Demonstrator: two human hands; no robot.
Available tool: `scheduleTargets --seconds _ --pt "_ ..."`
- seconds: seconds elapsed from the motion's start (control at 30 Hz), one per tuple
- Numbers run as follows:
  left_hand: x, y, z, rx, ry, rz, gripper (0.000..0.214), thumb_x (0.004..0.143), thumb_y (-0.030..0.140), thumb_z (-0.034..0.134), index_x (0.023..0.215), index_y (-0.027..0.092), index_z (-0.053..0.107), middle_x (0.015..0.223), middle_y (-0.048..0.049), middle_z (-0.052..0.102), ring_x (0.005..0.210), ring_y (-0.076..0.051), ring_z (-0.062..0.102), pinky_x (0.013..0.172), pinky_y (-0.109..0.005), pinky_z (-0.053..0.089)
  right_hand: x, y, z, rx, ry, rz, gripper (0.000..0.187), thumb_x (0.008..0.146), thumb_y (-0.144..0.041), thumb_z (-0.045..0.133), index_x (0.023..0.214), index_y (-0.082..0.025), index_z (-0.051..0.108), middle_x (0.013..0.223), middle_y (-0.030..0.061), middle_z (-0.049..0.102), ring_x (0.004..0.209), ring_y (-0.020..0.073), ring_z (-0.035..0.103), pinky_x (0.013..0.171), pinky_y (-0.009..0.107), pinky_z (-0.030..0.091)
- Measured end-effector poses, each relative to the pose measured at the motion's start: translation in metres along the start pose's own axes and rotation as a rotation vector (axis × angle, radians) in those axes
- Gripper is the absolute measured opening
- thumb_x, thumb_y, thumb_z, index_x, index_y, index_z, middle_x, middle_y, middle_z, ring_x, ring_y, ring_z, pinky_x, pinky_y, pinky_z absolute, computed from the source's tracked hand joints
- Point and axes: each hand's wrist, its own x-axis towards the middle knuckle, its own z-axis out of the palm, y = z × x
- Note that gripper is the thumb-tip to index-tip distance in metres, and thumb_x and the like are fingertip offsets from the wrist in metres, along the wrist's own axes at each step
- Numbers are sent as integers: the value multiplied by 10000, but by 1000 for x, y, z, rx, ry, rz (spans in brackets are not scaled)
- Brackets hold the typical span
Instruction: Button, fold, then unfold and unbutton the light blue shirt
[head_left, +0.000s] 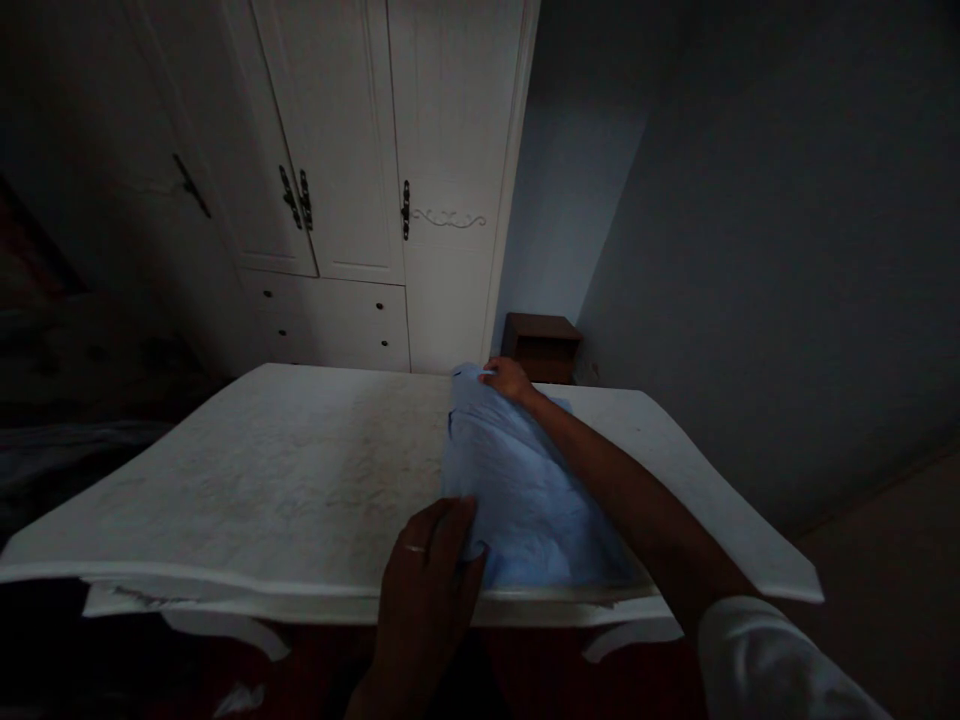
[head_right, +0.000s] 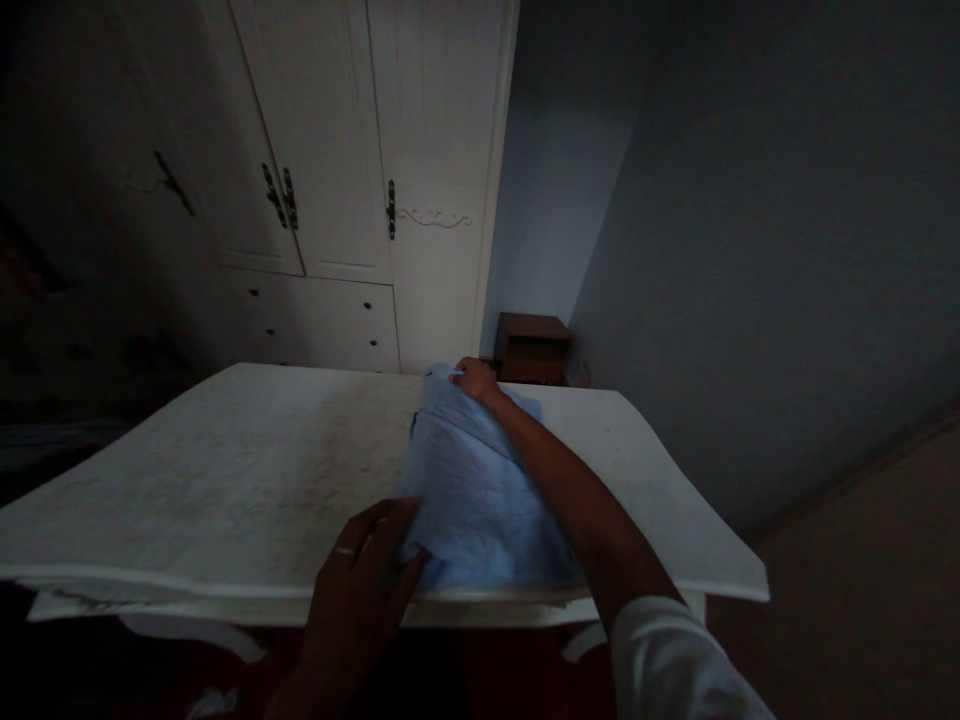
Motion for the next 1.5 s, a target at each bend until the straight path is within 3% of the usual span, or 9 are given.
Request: scheduleTargets --seconds 0.17,0.47,0.63,0.73,0.83,0.93,1.1,1.37,1.5 --pt "-6 -11 3 -42 31 177 396 863 69 512 1234 197 560 1169 -121 565 1044 -213 569 805 -342 573 13 17 5 85 53 73 166 776 -228 676 913 -151 726 967 51 720 919 160 662 811 220 483" --pt "-17 -20 -6 -52 23 230 337 838 9 488 1108 168 613 1031 -100 600 904 -198 559 705 -326 559 20 40 13 154 60 127 177 742 -257 685 866 -144 741 857 61 728 759 155 668 667 213 495" --pt "1 -14 -28 -199 -130 163 328 791 96 515 1104 148 601 1054 -132 572 923 -237 543 725 -410 537 17 24 2 127 -41 19 212 816 -304 616 912 -152 729 905 40 719 825 145 661 723 207 485" --pt "24 -14 -35 -238 -141 126 280 828 200 553 1099 158 611 1085 -133 576 995 -246 550 799 -425 525 20 3 -5 67 -81 -57 392 923 -438 461 912 -139 715 923 58 708 859 159 652 731 219 474" --pt "53 -18 -24 -225 -162 78 317 894 295 537 1169 150 596 1188 -135 587 1103 -242 548 918 -436 494 26 -18 0 -31 -87 -102 447 922 -498 457 965 -123 695 1024 104 689 959 197 634 801 249 462" --pt "73 -24 -1 -261 -310 110 422 920 377 507 1261 133 553 1334 -135 538 1264 -232 476 1034 -411 434 32 -32 12 -129 -86 -99 420 840 -439 613 1095 -108 655 1185 163 634 1095 247 590 884 288 448" --pt "69 -26 26 -183 -574 285 574 884 502 507 1317 126 525 1467 -152 407 1425 -307 239 1163 -520 198 42 -37 31 -209 -93 -40 264 810 -315 661 996 -130 687 1128 160 665 1069 262 614 860 306 467" --pt "44 -12 17 -117 -619 300 536 936 487 373 1378 202 473 1478 -126 395 1416 -330 243 1139 -630 8 50 -26 53 -199 -35 43 175 885 -277 580 979 -161 673 1065 93 692 1008 192 642 814 258 473" --pt "45 -11 15 -113 -637 307 544 939 486 366 1394 203 457 1482 -137 384 1412 -349 243 1125 -651 20 44 -21 48 -203 -61 -34 352 956 -406 463 1129 -150 633 1170 120 653 1100 205 606 911 282 455"
